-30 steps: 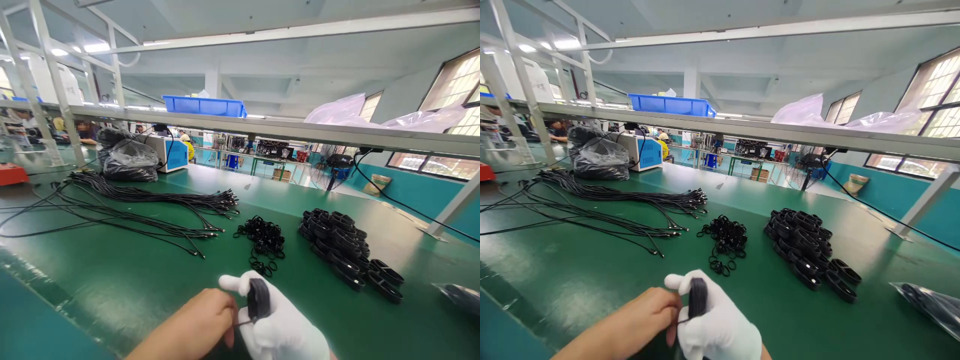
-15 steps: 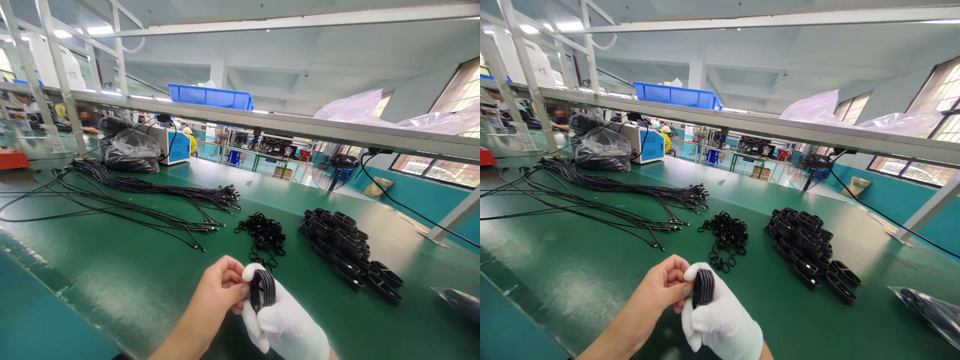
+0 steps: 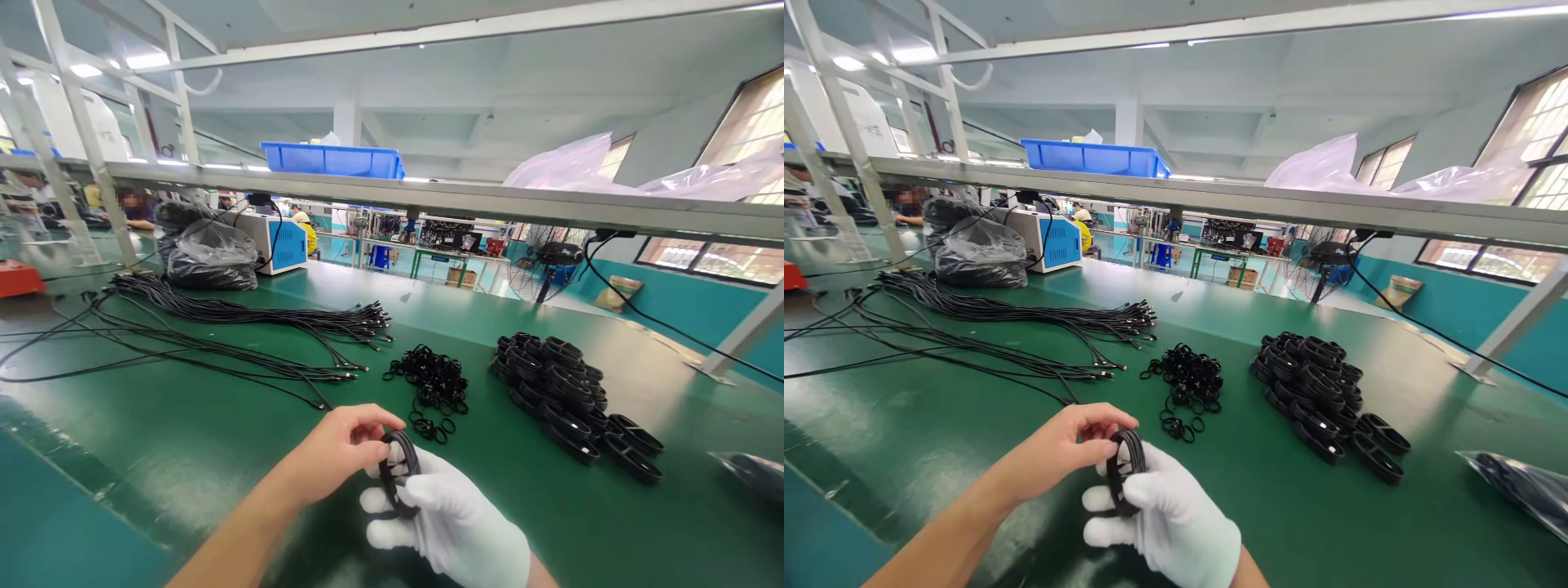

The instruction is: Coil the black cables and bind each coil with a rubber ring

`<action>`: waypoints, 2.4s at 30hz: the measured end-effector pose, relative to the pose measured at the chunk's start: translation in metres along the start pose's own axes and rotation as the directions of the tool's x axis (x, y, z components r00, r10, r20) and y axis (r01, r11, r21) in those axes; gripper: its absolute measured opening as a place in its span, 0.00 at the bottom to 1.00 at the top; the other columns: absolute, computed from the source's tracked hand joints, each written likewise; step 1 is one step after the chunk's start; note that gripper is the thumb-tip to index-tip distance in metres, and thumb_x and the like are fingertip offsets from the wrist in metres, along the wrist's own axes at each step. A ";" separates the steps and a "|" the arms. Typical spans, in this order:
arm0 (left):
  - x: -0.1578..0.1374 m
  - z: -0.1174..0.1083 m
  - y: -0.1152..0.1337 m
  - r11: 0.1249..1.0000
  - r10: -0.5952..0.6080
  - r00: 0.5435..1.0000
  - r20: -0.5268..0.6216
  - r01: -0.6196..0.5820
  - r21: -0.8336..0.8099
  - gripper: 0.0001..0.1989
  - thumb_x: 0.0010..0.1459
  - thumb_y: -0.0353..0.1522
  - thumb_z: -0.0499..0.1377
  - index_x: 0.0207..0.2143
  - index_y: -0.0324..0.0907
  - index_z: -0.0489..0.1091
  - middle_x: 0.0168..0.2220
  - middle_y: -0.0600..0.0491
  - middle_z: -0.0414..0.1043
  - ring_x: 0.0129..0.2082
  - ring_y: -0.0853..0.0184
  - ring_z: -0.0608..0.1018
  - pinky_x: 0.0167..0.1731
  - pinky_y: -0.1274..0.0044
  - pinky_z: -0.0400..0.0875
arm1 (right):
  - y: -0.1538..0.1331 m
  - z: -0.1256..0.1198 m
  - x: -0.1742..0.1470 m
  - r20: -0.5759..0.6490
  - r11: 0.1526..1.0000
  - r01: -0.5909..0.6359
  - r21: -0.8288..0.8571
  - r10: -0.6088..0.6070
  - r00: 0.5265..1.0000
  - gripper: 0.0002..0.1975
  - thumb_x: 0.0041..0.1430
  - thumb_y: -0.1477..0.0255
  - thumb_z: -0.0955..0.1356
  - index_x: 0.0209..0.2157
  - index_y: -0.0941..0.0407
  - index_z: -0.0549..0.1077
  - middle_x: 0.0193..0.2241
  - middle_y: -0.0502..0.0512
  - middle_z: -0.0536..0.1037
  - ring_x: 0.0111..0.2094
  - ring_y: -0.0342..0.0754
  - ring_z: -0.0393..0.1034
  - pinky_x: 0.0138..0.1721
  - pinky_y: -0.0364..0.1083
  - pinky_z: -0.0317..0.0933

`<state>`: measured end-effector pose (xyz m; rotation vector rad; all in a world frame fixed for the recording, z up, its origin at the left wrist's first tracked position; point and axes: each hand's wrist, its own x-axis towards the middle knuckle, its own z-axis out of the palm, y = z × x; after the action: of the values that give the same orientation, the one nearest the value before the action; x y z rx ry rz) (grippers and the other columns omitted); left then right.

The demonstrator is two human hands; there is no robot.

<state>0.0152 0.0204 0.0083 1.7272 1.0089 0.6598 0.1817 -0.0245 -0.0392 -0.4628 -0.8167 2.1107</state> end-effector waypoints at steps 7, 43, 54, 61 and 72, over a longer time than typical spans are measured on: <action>0.003 -0.004 -0.006 0.973 -0.044 0.989 0.142 0.074 -0.219 0.13 0.49 0.34 0.60 0.39 0.41 0.73 0.29 0.56 0.68 0.30 0.70 0.68 0.32 0.77 0.61 | 0.009 -0.007 0.004 0.053 0.987 -0.121 0.108 0.116 0.992 0.23 0.50 0.62 0.66 0.43 0.65 0.68 0.34 0.60 0.73 0.34 0.49 0.71 0.34 0.48 0.64; -0.024 0.041 -0.032 0.983 0.125 0.929 -0.347 -0.068 0.173 0.14 0.49 0.23 0.51 0.37 0.45 0.68 0.35 0.56 0.68 0.31 0.71 0.70 0.33 0.79 0.65 | 0.009 -0.004 0.006 -0.156 0.957 -0.114 -0.266 0.074 0.985 0.24 0.40 0.76 0.73 0.42 0.60 0.67 0.37 0.55 0.70 0.36 0.47 0.69 0.34 0.47 0.65; -0.023 0.054 -0.046 0.948 0.241 0.827 -0.509 -0.089 0.304 0.16 0.49 0.22 0.50 0.32 0.46 0.73 0.28 0.57 0.70 0.27 0.70 0.73 0.28 0.80 0.68 | 0.012 -0.005 0.010 -0.073 0.950 -0.070 -0.305 0.050 0.996 0.25 0.36 0.78 0.73 0.41 0.58 0.70 0.38 0.55 0.71 0.37 0.49 0.69 0.34 0.47 0.65; -0.019 0.049 -0.049 0.926 0.313 0.830 -0.461 -0.158 0.344 0.19 0.49 0.20 0.47 0.33 0.45 0.74 0.28 0.55 0.70 0.28 0.71 0.74 0.29 0.81 0.69 | 0.013 0.000 0.014 -0.133 0.932 -0.054 -0.358 0.007 0.991 0.24 0.31 0.79 0.74 0.37 0.60 0.72 0.34 0.53 0.73 0.36 0.48 0.68 0.35 0.45 0.64; -0.011 0.044 -0.048 0.944 0.264 0.845 -0.464 -0.127 0.306 0.17 0.52 0.20 0.48 0.32 0.45 0.74 0.29 0.55 0.69 0.29 0.70 0.74 0.30 0.80 0.68 | 0.015 -0.001 0.019 -0.241 0.924 -0.077 -0.374 -0.016 0.970 0.25 0.29 0.86 0.71 0.35 0.58 0.70 0.32 0.50 0.74 0.37 0.49 0.68 0.40 0.49 0.62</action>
<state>0.0291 -0.0023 -0.0524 1.9592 1.3310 1.2004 0.1623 -0.0162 -0.0509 -0.9245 -1.0842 1.8741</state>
